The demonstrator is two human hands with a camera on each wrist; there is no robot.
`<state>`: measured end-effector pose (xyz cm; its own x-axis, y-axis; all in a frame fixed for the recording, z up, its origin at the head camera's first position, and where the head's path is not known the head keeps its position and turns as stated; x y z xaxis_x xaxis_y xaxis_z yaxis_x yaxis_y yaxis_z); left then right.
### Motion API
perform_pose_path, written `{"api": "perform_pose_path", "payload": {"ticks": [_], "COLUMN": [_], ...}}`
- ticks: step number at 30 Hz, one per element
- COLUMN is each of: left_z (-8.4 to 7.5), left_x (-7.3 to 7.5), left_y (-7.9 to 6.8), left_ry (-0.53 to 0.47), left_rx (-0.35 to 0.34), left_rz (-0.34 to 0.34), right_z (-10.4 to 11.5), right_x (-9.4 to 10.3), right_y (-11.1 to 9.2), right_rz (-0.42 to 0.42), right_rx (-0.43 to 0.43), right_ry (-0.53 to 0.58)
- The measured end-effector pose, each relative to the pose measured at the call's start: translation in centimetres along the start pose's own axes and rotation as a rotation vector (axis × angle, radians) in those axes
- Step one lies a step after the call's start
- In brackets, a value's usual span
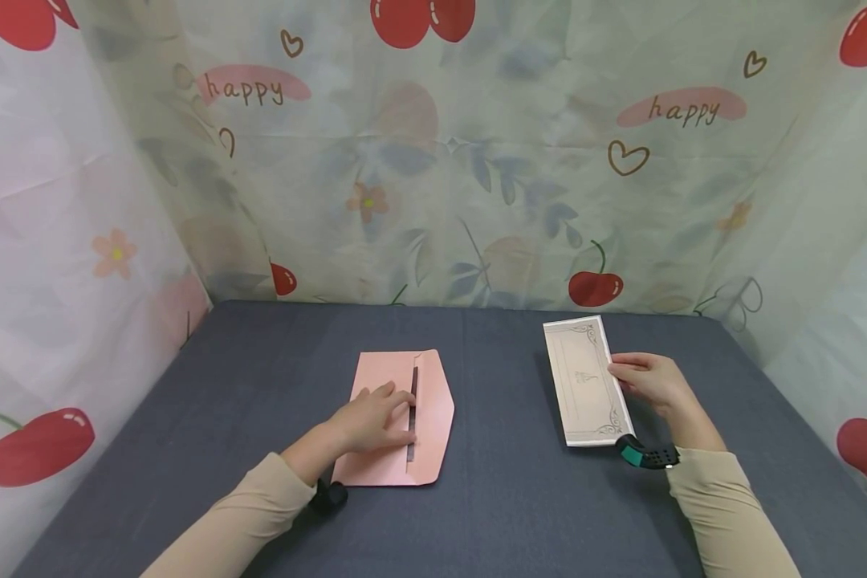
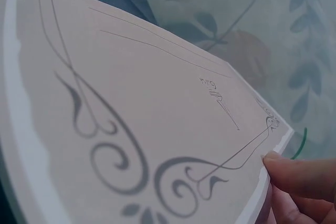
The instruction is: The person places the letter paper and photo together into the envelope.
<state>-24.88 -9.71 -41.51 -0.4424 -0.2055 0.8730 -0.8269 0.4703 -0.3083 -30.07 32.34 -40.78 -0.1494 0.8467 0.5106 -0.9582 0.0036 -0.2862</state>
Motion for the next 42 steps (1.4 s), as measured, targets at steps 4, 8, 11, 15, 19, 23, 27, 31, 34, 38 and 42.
{"api": "perform_pose_path", "payload": {"ticks": [4,8,11,15,19,23,27,31,34,38,42], "left_z": [0.0,0.0,0.0,0.0,0.0,0.0,0.0,0.0,0.1,0.1,0.2], "left_x": [0.0,0.0,0.0,0.0,0.0,0.0,0.0,-0.1,-0.2,-0.2,-0.2], "left_y": [0.0,0.0,0.0,0.1,0.1,0.1,0.1,0.1,0.1,0.1,0.2], "left_ry": [0.003,0.004,0.004,0.005,0.005,-0.002,-0.001,0.017,0.020,0.012,0.012], "left_rx": [-0.002,-0.002,-0.003,-0.006,-0.006,-0.005,-0.009,-0.023,-0.029,-0.032,-0.032], "left_rz": [-0.003,-0.004,-0.001,0.002,0.007,0.011,0.006,-0.011,-0.019,-0.021,-0.018], "right_z": [-2.4,-3.8,-3.4,-2.0,-1.7,-2.3,-2.6,-2.2,-1.7,-0.4,1.6], "right_x": [0.1,0.1,-0.1,-0.5,-0.7,-1.0,-1.5,-1.9,-2.2,-2.7,-3.2], "right_y": [2.7,4.5,4.4,3.3,3.2,4.0,4.6,4.6,4.2,2.9,1.0], "right_rz": [-0.016,-0.038,-0.039,0.005,0.021,0.012,0.004,0.026,0.031,0.043,0.075], "right_rx": [0.021,0.044,0.042,0.048,0.050,0.077,0.105,0.115,0.108,0.098,0.117], "right_ry": [-0.018,-0.039,-0.032,0.007,0.034,0.032,0.025,0.031,0.044,0.069,0.094]}}
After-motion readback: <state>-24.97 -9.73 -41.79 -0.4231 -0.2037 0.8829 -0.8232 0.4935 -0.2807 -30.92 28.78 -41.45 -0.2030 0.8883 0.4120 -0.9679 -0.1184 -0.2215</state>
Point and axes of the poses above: each hand's wrist, its own y-axis towards the middle knuckle, its own x-axis out of the back of the hand, z = x × y, the point moved 3 cm from there along y, towards the middle knuckle, and after that the axes turned 12 degrees about z, right-handed, at the moved point
